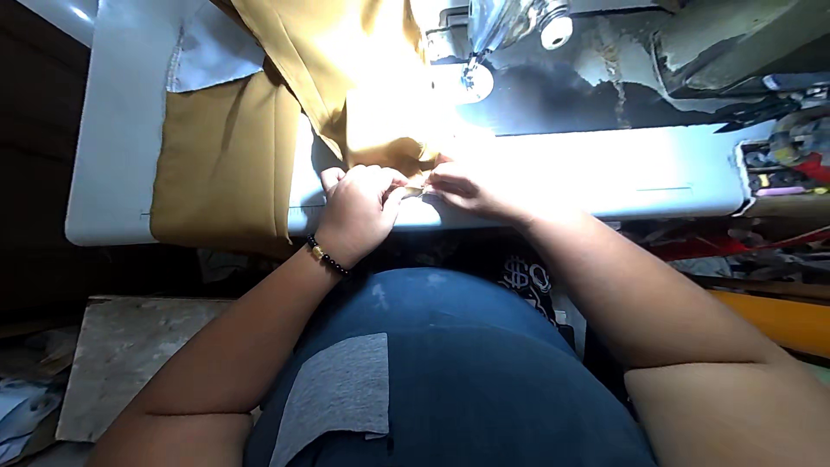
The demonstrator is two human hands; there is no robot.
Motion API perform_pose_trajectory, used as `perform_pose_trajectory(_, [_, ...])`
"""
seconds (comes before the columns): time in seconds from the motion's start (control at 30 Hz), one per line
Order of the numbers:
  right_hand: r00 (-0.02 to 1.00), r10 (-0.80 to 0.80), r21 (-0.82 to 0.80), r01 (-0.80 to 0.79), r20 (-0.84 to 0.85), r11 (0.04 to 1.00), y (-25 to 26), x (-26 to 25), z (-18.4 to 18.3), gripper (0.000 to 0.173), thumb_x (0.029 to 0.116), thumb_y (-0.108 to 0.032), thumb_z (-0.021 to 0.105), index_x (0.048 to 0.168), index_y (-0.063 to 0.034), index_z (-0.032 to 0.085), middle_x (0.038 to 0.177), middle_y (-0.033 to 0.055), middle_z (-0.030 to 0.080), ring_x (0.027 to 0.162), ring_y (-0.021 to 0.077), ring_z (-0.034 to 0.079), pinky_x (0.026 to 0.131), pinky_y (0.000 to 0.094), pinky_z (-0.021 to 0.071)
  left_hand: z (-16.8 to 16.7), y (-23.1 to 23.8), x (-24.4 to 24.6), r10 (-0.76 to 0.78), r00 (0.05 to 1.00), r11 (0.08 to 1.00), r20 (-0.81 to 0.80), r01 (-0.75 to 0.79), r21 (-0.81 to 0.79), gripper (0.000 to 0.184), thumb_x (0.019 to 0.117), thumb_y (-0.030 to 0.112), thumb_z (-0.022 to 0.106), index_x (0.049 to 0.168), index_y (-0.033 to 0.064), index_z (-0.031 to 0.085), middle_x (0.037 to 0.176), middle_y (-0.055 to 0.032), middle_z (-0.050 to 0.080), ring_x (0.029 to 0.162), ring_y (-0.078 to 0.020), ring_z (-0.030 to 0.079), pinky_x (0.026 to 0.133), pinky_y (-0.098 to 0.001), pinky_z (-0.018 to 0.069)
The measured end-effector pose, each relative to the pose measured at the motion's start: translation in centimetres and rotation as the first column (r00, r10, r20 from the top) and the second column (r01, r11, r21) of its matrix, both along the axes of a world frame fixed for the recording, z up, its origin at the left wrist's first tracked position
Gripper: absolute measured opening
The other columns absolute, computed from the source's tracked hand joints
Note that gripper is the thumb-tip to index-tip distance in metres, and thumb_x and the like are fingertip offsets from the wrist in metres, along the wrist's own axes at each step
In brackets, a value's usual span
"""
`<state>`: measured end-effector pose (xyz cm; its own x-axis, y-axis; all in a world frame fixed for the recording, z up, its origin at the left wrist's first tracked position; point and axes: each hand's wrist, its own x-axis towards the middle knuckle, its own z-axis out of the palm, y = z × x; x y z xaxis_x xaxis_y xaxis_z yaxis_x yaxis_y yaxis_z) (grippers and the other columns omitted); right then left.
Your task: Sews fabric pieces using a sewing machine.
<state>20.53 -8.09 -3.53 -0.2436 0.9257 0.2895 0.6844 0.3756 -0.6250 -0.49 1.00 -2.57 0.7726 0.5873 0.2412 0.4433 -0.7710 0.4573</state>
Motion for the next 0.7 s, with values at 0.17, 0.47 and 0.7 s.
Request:
perform_pose_trajectory(0.17, [0.996, -0.088, 0.000, 0.088, 0.026, 0.996, 0.5, -0.2, 0.0, 0.019, 0.0971, -0.011, 0.062, 0.090, 0.0029, 0.073, 0.090, 0.0163, 0.068, 0.093, 0.0287, 0.064, 0.090, 0.0478, 0.0429, 0.2, 0.0, 0.0, 0.003, 1.000, 1.000, -0.004, -0.003, -0.015, 0.011, 0.0934, 0.014, 0.066, 0.100, 0.0124, 0.075, 0.083, -0.0042, 0.071, 0.082, -0.0204, 0.066, 0.090, -0.0545, 0.0380])
perform_pose_trajectory(0.47, [0.980, -0.199, 0.046, 0.199, -0.007, 0.979, 0.4, -1.3, -1.4, 0.016, 0.0937, -0.013, 0.064, 0.094, 0.0011, 0.071, 0.091, 0.0148, 0.070, 0.091, 0.0239, 0.066, 0.089, 0.0447, 0.0459, -0.6, 0.2, -0.3, -0.097, 0.994, 0.970, -0.051, 0.105, 0.218, 0.022, 0.0974, 0.024, 0.061, 0.105, 0.0155, 0.080, 0.094, -0.0086, 0.071, 0.086, -0.0262, 0.066, 0.086, -0.0549, 0.0401])
perform_pose_trajectory(0.7, [0.965, -0.091, 0.311, 0.010, 0.245, 0.950, 0.5, 0.2, -2.2, 0.023, 0.1022, -0.022, 0.058, 0.101, -0.0079, 0.077, 0.089, 0.0113, 0.065, 0.092, 0.0300, 0.062, 0.085, 0.0480, 0.0436, -1.1, 1.1, -0.3, -0.187, 0.982, 0.950, 0.000, 0.180, 0.255, 0.022, 0.0986, 0.028, 0.064, 0.103, 0.0146, 0.081, 0.103, -0.0100, 0.070, 0.091, -0.0274, 0.064, 0.084, -0.0522, 0.0415])
